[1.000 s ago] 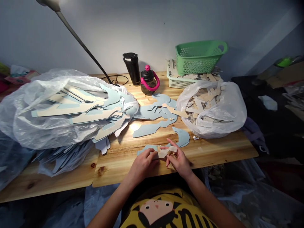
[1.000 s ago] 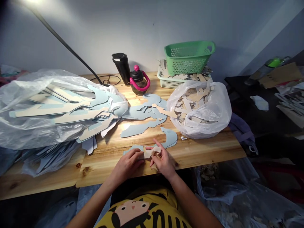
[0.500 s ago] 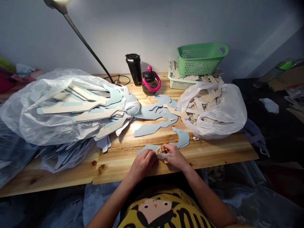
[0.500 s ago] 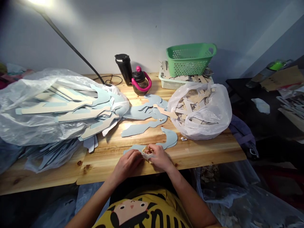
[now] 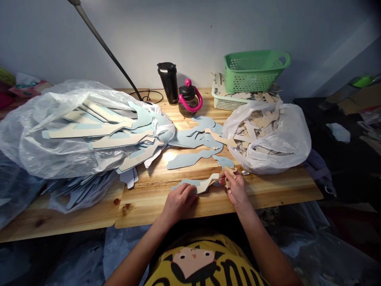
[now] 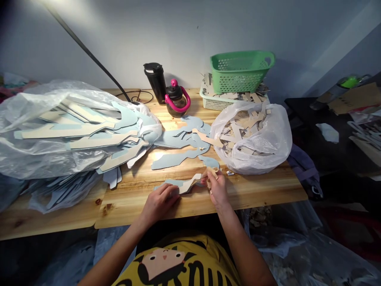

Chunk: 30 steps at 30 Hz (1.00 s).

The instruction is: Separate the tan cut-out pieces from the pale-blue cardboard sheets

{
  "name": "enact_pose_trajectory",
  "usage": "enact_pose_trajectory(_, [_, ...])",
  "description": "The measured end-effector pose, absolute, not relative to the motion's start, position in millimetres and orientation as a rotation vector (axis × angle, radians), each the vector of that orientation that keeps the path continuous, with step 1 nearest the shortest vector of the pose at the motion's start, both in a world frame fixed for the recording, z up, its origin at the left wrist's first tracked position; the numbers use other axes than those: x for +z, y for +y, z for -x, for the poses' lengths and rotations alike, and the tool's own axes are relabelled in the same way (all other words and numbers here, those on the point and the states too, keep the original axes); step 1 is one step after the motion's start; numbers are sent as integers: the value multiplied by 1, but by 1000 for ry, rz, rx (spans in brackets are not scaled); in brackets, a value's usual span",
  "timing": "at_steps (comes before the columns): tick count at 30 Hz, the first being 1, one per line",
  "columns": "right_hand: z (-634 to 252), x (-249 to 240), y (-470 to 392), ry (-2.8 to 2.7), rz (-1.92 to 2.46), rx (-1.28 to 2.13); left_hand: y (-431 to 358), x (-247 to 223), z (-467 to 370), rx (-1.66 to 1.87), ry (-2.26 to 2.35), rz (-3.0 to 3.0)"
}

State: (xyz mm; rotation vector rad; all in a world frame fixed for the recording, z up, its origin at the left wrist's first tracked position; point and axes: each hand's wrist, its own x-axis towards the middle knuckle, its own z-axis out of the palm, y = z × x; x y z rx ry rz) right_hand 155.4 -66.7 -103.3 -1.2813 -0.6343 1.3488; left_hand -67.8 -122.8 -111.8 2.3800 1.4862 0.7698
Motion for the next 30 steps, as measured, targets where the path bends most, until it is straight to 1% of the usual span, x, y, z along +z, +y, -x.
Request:
enact_pose_trajectory(5, [-180, -95, -55, -488, 1187, 1125, -121, -113, 69, 801, 1494, -2322])
enact_pose_trajectory(7, [-193, -86, -54, -492, 1172, 1155, -121, -114, 69, 802, 1483, -2321])
enact_pose_trajectory(11, [-210, -70, -56, -571, 1113, 1324, -122, -113, 69, 817, 1474, -2326])
enact_pose_trajectory(13, [-212, -68, -56, -616, 1164, 1290, -122, -112, 69, 815, 1472, -2326])
enact_pose_trajectory(15, [-213, -71, -56, -702, 1311, 1064, -121, -112, 68, 808, 1469, -2325])
enact_pose_trajectory(18, [-218, -76, -58, -950, 1533, 523, -121, -111, 68, 803, 1476, -2338])
enact_pose_trajectory(19, [-220, -78, -58, -1052, 1573, 447, -121, -111, 67, 802, 1483, -2344])
enact_pose_trajectory(20, [-220, -78, -60, -1156, 1599, 468, -121, -111, 67, 802, 1489, -2349])
enact_pose_trajectory(21, [-220, -79, -61, -1256, 1608, 581, -121, -112, 67, 801, 1494, -2352])
enact_pose_trajectory(23, [-214, -79, -63, -1451, 1573, 933, -122, -112, 67, 802, 1499, -2351])
enact_pose_trajectory(25, [-202, -81, -65, -1578, 1514, 1161, -121, -113, 67, 803, 1498, -2349])
enact_pose_trajectory(27, [-190, -83, -65, -1613, 1484, 1213, -121, -114, 68, 800, 1496, -2350])
enact_pose_trajectory(30, [-180, -87, -65, -1649, 1497, 1126, -121, -115, 67, 798, 1500, -2351])
